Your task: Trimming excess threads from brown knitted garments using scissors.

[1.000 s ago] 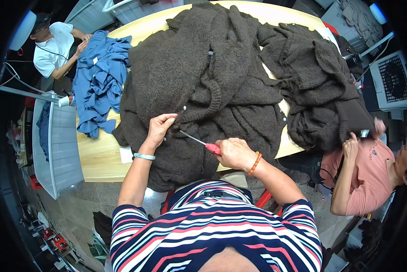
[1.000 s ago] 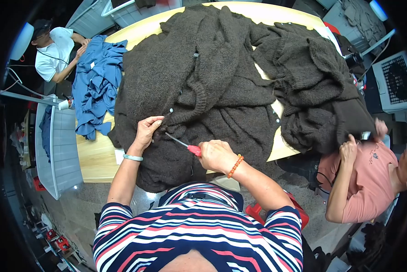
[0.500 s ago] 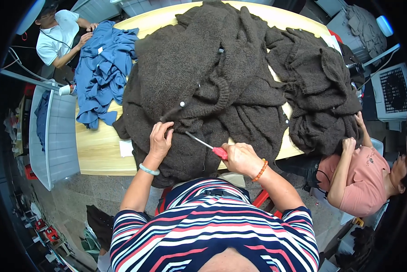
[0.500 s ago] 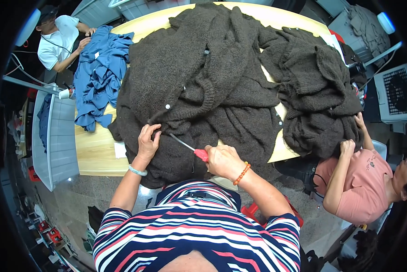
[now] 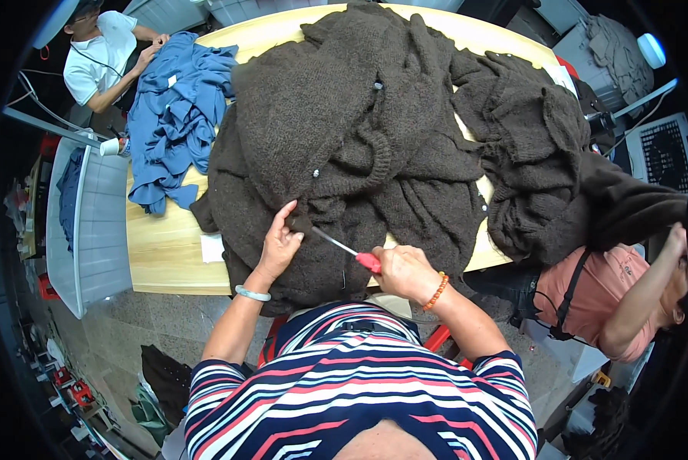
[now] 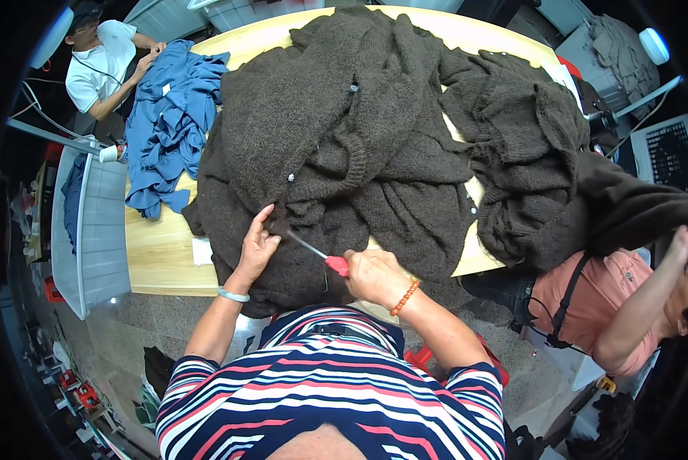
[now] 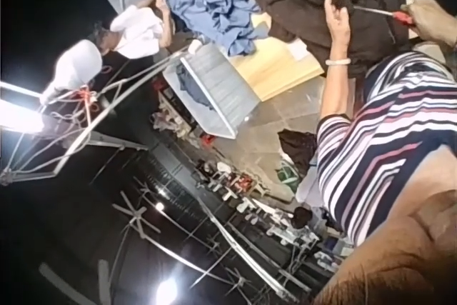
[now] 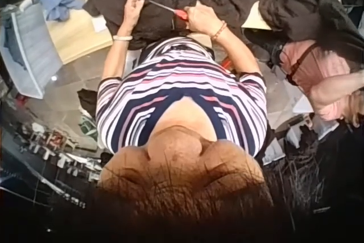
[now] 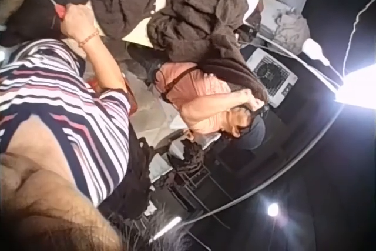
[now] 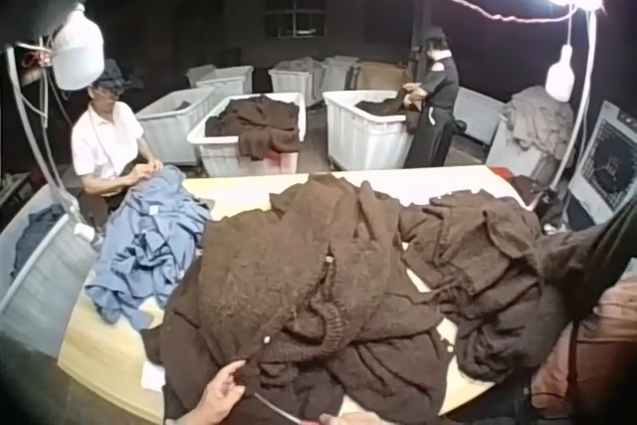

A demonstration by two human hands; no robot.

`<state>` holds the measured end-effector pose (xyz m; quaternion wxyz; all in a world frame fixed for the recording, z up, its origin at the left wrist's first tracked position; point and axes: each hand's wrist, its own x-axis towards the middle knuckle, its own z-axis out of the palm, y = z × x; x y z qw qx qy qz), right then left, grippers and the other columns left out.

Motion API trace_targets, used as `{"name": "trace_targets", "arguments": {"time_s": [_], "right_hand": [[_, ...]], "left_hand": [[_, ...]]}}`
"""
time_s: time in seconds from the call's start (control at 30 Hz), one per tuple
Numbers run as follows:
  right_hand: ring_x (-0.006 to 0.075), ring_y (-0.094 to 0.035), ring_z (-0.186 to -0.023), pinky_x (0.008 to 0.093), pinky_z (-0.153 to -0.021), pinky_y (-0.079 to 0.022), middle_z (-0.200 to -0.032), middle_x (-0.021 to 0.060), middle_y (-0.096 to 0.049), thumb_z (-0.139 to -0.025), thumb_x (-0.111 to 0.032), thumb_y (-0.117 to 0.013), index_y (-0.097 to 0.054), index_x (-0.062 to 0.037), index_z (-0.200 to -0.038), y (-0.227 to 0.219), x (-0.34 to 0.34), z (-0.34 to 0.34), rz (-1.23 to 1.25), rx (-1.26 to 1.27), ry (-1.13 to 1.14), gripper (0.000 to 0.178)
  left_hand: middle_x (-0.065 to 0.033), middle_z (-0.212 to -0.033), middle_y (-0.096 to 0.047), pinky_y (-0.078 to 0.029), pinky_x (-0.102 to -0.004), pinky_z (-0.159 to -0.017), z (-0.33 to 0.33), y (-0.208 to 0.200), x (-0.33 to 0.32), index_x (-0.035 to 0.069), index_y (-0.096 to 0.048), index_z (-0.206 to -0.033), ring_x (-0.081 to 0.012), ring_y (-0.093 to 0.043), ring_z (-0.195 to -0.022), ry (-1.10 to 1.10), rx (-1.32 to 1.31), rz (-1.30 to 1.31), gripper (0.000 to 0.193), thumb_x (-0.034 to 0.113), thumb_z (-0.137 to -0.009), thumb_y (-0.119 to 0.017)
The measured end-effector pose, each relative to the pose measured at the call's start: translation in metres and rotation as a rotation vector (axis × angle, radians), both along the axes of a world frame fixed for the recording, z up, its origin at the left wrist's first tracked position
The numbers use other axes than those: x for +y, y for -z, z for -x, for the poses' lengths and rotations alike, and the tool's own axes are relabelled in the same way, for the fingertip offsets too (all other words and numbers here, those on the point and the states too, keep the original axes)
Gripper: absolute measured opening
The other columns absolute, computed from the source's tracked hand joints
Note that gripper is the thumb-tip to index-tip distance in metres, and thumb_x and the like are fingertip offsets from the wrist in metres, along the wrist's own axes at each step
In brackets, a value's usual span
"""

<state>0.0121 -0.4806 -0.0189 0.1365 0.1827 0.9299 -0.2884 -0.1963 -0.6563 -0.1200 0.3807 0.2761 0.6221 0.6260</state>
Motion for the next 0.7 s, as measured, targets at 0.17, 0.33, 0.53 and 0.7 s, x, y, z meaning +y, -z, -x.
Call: {"name": "trace_targets", "arguments": {"time_s": [0.17,0.33,0.53,0.7], "right_hand": [[0.0381,-0.066,-0.073,0.0468,-0.067,-0.052,-0.072,0.0209,-0.065,-0.082,-0.021,-0.063,-0.063,-0.0038,-0.096,-0.003,0.006,-0.015,0.007,-0.037,0.012,0.022],[0.0354,-0.068,-0.073,0.0449,-0.067,-0.053,-0.071,0.0211,-0.066,-0.081,-0.021,-0.061,-0.062,-0.0014,-0.091,-0.002,-0.006,-0.008,0.008,-0.023,-0.091,0.022],[0.0393,-0.066,-0.077,0.0483,-0.071,-0.052,-0.075,0.0219,-0.066,-0.082,-0.022,-0.064,-0.061,-0.0045,-0.097,-0.005,0.028,-0.014,0.109,0.082,0.155,0.023],[0.0378,-0.065,-0.082,0.0411,-0.073,-0.052,-0.083,0.0175,-0.066,-0.089,-0.024,-0.064,-0.061,-0.0066,-0.101,-0.002,0.064,-0.019,0.417,0.405,0.386,0.021]], "left_hand": [[-0.0088,-0.118,-0.056,-0.049,-0.0283,-0.087,-0.003,0.009,0.006,0.002,-0.052,-0.131,-0.0148,-0.058,-0.105,-0.056,0.491,0.134,0.047,-0.006,-0.085,-0.059],[-0.0095,-0.088,-0.064,-0.052,-0.0317,-0.077,0.009,0.02,0.021,0.002,-0.069,-0.094,-0.0164,-0.065,-0.077,-0.14,0.64,0.155,0.014,-0.002,-0.081,-0.065],[-0.001,-0.094,-0.065,-0.046,-0.0209,-0.065,0.046,-0.053,0.019,0.004,-0.07,-0.1,-0.0041,-0.055,-0.073,-0.138,0.343,0.203,0.012,0.01,-0.092,-0.063],[-0.006,-0.101,-0.063,-0.047,-0.029,-0.075,0.115,-0.072,-0.021,0.002,-0.064,-0.109,-0.0143,-0.057,-0.087,-0.628,1.166,0.362,0.022,0.012,-0.089,-0.065]]}}
